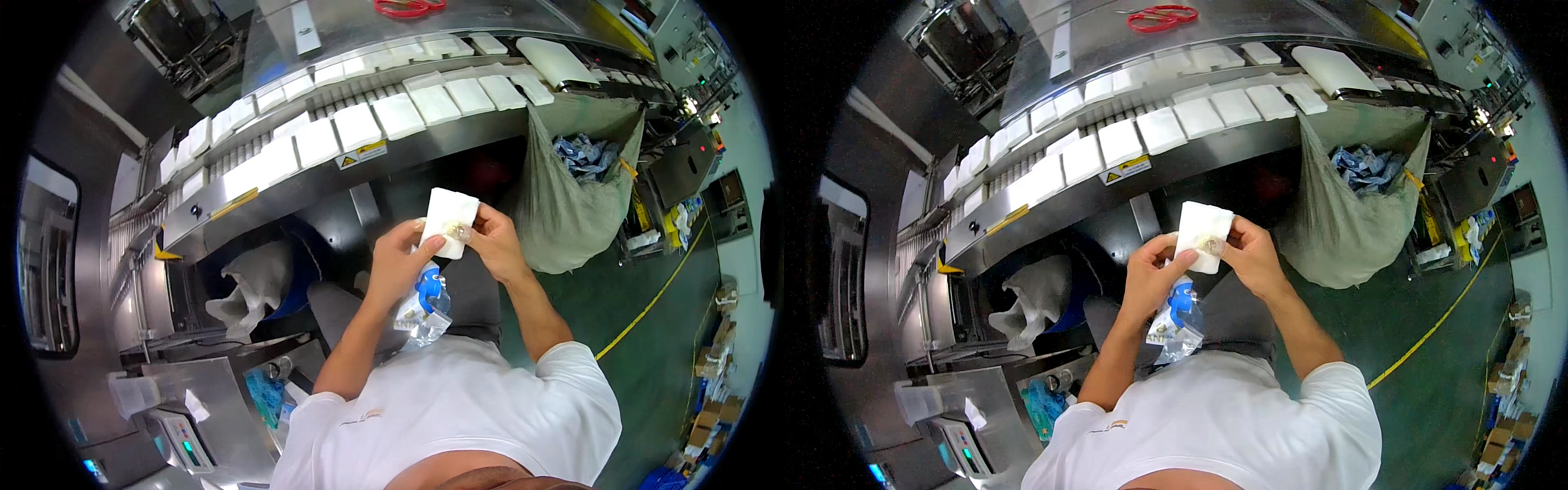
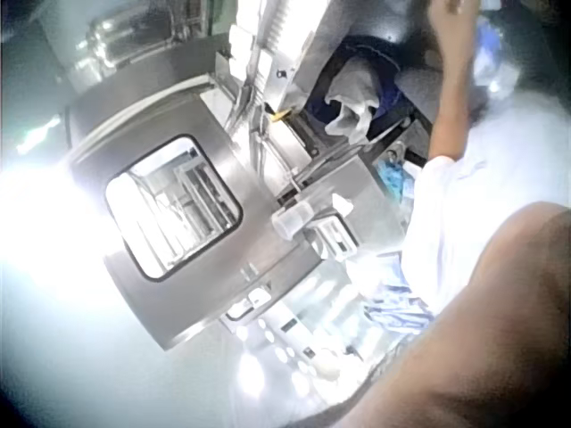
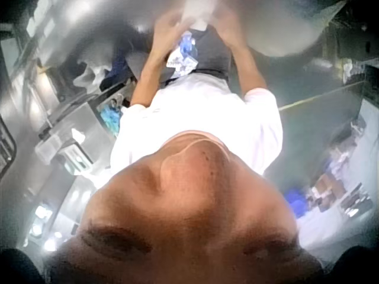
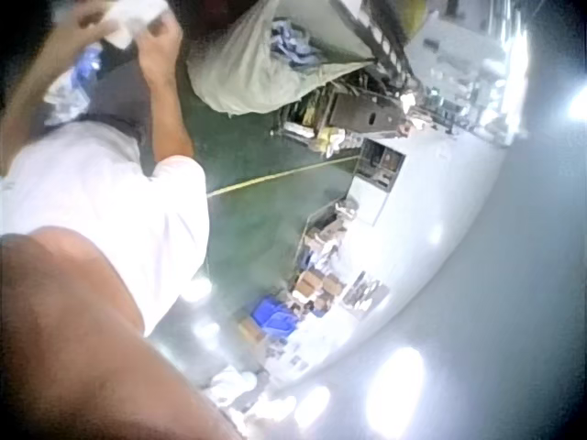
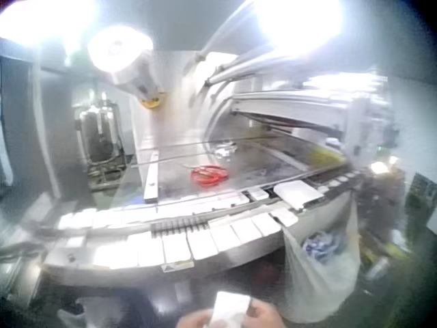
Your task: The person interacts with a control panel, collects packaged items from a conveyor, and uses shears to open several individual blue packages, removing the contents by hand.
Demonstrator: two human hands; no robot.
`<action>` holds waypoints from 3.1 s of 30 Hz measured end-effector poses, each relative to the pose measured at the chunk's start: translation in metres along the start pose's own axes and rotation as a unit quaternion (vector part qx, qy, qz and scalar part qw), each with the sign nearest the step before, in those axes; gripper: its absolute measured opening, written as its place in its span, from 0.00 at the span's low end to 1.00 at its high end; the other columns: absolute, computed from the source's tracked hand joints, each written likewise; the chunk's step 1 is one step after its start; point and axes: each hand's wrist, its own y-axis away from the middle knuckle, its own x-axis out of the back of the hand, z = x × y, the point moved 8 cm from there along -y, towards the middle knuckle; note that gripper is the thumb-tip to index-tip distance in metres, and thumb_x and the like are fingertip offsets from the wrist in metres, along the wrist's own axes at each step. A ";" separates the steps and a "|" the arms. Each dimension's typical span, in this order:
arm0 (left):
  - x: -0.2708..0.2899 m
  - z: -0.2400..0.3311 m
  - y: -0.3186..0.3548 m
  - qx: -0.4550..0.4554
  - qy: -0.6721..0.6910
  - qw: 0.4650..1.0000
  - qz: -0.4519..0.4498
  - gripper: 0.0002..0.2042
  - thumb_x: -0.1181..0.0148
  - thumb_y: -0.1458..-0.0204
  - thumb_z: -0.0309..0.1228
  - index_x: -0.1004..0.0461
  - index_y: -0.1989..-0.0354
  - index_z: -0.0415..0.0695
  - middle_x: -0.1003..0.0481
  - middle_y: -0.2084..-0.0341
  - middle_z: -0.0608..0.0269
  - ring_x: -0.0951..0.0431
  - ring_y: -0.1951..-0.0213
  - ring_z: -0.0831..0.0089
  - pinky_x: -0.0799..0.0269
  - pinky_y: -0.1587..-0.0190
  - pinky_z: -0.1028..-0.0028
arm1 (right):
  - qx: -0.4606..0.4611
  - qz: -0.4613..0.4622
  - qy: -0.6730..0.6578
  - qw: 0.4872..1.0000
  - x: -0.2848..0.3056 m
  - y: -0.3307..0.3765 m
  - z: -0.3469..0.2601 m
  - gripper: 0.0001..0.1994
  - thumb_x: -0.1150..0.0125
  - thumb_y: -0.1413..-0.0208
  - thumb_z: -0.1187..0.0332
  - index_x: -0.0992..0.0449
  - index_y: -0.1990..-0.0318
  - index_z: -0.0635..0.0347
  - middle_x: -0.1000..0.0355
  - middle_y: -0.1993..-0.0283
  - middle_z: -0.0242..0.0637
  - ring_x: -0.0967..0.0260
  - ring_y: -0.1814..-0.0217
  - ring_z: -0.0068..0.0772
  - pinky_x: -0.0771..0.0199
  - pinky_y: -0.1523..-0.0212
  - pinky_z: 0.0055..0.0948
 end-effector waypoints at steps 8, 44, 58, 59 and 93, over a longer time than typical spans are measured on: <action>0.036 -0.039 0.011 0.012 -0.003 0.999 0.048 0.22 0.30 0.45 0.22 0.28 0.43 0.34 0.18 0.55 0.55 0.18 0.52 0.73 0.22 0.50 0.74 | 0.150 0.111 0.245 0.951 0.170 -0.213 -0.120 0.19 0.35 0.36 0.68 0.26 0.41 0.68 0.20 0.57 0.34 0.27 0.60 0.22 0.27 0.60 0.25; 0.028 -0.016 0.019 -0.160 -0.232 0.944 0.172 0.17 0.35 0.42 0.20 0.28 0.44 0.39 0.26 0.52 0.55 0.18 0.55 0.69 0.20 0.53 0.71 | 0.180 0.281 0.571 0.750 0.407 -0.120 -0.066 0.08 0.41 0.35 0.66 0.24 0.55 0.59 0.25 0.61 0.39 0.29 0.60 0.36 0.27 0.60 0.36; 0.167 0.068 0.559 0.150 -0.569 0.164 0.792 0.21 0.29 0.49 0.36 0.26 0.51 0.37 0.24 0.56 0.47 0.25 0.49 0.49 0.28 0.47 0.55 | 0.348 0.089 0.457 0.814 0.006 -0.083 -0.005 0.15 0.46 0.28 0.64 0.24 0.43 0.64 0.21 0.50 0.47 0.20 0.53 0.38 0.15 0.54 0.31; 0.168 0.075 0.589 0.217 -0.540 0.123 0.804 0.27 0.27 0.51 0.40 0.28 0.48 0.36 0.24 0.54 0.44 0.26 0.48 0.47 0.29 0.45 0.53 | 0.374 0.077 0.449 0.808 -0.020 -0.081 -0.008 0.14 0.46 0.28 0.65 0.24 0.43 0.64 0.22 0.49 0.47 0.20 0.53 0.37 0.15 0.54 0.31; 0.109 0.008 0.171 -0.079 0.123 0.970 0.193 0.34 0.28 0.49 0.21 0.39 0.35 0.37 0.26 0.45 0.58 0.25 0.43 0.69 0.31 0.37 0.67 | 0.206 -0.144 0.753 0.607 -0.097 -0.312 -0.277 0.20 0.32 0.51 0.54 0.22 0.79 0.66 0.24 0.78 0.49 0.26 0.76 0.49 0.31 0.72 0.47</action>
